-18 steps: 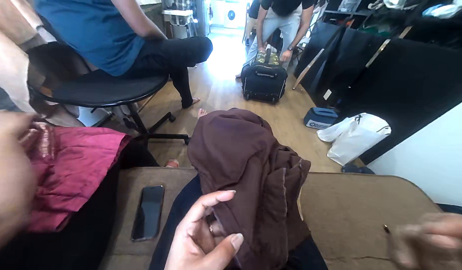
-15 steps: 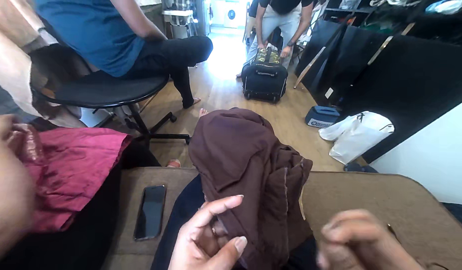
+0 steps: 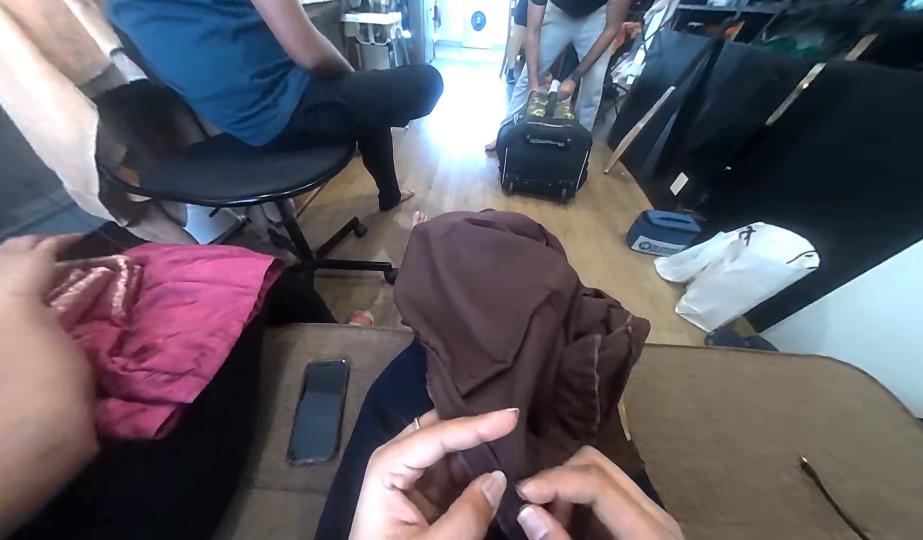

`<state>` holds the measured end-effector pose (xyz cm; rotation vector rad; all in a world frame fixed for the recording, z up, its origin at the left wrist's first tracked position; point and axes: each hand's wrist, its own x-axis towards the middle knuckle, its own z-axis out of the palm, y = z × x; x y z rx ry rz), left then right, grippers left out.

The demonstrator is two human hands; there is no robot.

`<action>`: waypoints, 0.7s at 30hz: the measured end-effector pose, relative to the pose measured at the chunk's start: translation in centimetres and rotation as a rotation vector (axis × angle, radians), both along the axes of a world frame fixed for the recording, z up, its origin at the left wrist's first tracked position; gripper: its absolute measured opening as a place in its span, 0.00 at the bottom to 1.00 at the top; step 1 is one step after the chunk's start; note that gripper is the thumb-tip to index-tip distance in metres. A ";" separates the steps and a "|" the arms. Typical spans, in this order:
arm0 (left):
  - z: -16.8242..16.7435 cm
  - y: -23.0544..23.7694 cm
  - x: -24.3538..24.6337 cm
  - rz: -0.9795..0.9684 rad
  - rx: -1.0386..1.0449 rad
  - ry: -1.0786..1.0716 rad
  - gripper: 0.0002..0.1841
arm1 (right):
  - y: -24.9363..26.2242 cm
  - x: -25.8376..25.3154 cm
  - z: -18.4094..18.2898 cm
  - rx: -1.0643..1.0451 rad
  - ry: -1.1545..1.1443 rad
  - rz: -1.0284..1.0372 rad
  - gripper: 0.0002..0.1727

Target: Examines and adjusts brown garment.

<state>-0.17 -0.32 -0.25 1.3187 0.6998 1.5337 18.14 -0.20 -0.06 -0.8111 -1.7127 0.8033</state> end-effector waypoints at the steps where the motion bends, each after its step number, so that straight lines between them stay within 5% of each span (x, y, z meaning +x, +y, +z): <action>1: 0.0 0.0 0.1 -0.004 0.002 0.001 0.24 | 0.0 0.1 0.0 -0.005 0.002 0.003 0.07; 21: 0.1 -0.1 0.0 -0.005 0.030 0.059 0.26 | 0.2 0.3 0.0 -0.009 0.012 -0.004 0.06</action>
